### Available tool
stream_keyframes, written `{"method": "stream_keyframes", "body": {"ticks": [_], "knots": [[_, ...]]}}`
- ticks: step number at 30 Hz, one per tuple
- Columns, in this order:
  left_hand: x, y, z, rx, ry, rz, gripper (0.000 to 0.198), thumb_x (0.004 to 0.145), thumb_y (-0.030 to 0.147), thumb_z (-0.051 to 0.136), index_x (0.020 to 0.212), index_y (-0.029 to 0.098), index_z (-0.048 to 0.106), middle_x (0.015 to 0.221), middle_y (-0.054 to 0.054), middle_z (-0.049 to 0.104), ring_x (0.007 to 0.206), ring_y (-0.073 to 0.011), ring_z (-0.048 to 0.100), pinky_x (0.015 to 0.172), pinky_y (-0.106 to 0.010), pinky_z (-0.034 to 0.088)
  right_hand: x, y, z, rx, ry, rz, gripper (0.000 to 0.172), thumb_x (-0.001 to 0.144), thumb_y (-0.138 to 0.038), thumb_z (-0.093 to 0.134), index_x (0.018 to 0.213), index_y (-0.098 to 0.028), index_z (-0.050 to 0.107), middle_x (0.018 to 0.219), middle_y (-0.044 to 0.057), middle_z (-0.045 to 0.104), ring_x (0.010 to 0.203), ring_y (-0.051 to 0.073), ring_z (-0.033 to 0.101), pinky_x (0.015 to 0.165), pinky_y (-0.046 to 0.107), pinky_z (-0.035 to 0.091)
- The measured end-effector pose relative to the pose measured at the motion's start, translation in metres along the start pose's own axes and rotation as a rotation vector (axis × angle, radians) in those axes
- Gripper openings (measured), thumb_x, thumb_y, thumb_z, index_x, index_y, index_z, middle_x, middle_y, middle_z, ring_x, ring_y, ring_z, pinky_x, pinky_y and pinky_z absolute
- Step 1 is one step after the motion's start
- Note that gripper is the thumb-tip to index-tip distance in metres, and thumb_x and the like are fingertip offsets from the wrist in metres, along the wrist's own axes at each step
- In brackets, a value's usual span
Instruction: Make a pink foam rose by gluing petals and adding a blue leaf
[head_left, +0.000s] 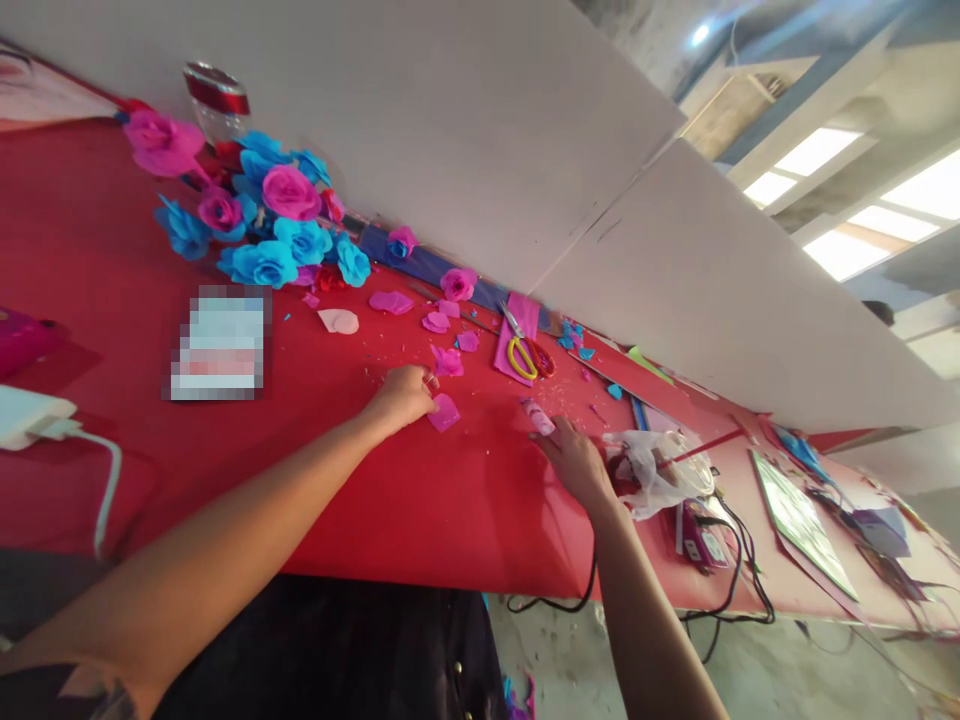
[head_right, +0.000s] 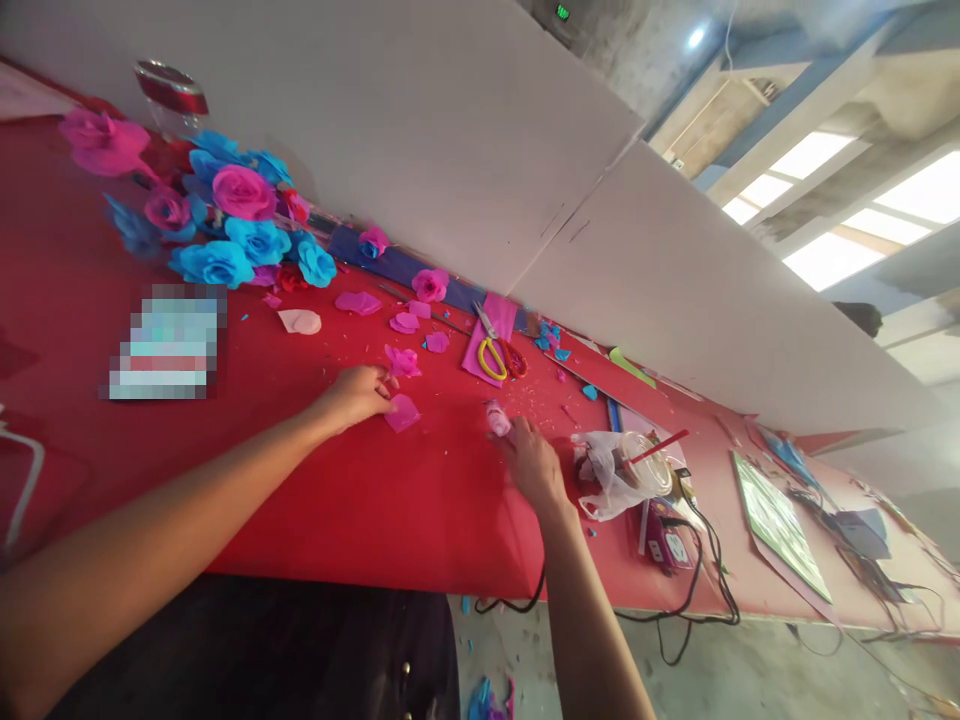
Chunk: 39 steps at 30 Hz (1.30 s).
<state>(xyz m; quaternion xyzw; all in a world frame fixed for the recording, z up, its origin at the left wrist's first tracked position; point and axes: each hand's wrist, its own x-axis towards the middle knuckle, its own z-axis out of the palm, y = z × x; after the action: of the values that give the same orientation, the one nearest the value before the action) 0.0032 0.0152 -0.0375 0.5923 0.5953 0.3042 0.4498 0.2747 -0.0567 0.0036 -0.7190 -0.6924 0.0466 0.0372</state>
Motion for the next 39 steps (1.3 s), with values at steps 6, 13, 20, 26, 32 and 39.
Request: {"method": "stream_keyframes", "body": {"ticks": [6, 13, 20, 26, 32, 39], "knots": [[0.001, -0.003, 0.003, -0.137, -0.032, 0.141, 0.027, 0.058, 0.014, 0.067, 0.083, 0.018, 0.058, 0.060, 0.004, 0.058, 0.057, -0.0136, 0.056, 0.056, -0.024, 0.040, 0.012, -0.028, -0.018, -0.113, 0.123, -0.016, 0.048, 0.076, -0.020, 0.051, 0.124, -0.019, 0.053, 0.138, 0.015, 0.041, 0.123, 0.035, 0.036, 0.090, 0.046, 0.034], [0.002, -0.001, -0.001, -0.016, 0.042, 0.185, 0.026, 0.059, 0.013, 0.066, 0.083, 0.019, 0.058, 0.066, 0.002, 0.063, 0.063, -0.0151, 0.060, 0.058, -0.024, 0.039, 0.040, -0.119, -0.014, 0.176, -0.112, -0.323, 0.030, 0.073, -0.030, 0.056, 0.100, -0.025, 0.069, 0.106, 0.004, 0.068, 0.106, 0.027, 0.054, 0.089, 0.043, 0.034], [-0.001, 0.007, -0.007, -0.010, 0.099, 0.239, 0.021, 0.064, 0.024, 0.068, 0.080, 0.019, 0.055, 0.070, 0.002, 0.063, 0.054, -0.0110, 0.052, 0.053, -0.022, 0.034, 0.057, -0.114, -0.001, 0.539, -0.051, -0.172, 0.018, 0.072, -0.025, 0.057, 0.078, -0.022, 0.074, 0.080, 0.001, 0.073, 0.079, 0.018, 0.062, 0.073, 0.030, 0.040], [-0.016, 0.021, -0.016, -0.180, 0.194, 0.403, 0.019, 0.085, 0.036, 0.046, 0.078, 0.021, 0.056, 0.061, 0.002, 0.053, 0.054, -0.0108, 0.047, 0.054, -0.021, 0.035, 0.062, -0.098, 0.013, 1.340, 0.219, 0.139, 0.028, 0.069, -0.040, 0.063, 0.080, -0.016, 0.073, 0.070, 0.002, 0.070, 0.066, 0.014, 0.058, 0.063, 0.025, 0.039], [-0.022, 0.018, -0.008, -0.312, 0.253, 0.455, 0.019, 0.078, 0.038, 0.059, 0.073, 0.020, 0.063, 0.068, 0.000, 0.061, 0.067, -0.0145, 0.055, 0.069, -0.023, 0.043, 0.057, -0.096, 0.011, 1.793, 0.219, 0.307, 0.026, 0.056, -0.038, 0.076, 0.072, -0.017, 0.073, 0.072, 0.004, 0.070, 0.066, 0.013, 0.057, 0.060, 0.024, 0.038], [-0.016, 0.010, 0.000, -0.548, 0.274, 0.329, 0.017, 0.068, 0.030, 0.068, 0.057, 0.019, 0.061, 0.059, 0.004, 0.060, 0.066, -0.0124, 0.054, 0.067, -0.023, 0.043, 0.054, -0.099, 0.000, 1.999, 0.261, 0.340, 0.022, 0.053, -0.032, 0.080, 0.067, -0.019, 0.072, 0.071, 0.001, 0.068, 0.064, 0.010, 0.056, 0.061, 0.024, 0.039]]}}
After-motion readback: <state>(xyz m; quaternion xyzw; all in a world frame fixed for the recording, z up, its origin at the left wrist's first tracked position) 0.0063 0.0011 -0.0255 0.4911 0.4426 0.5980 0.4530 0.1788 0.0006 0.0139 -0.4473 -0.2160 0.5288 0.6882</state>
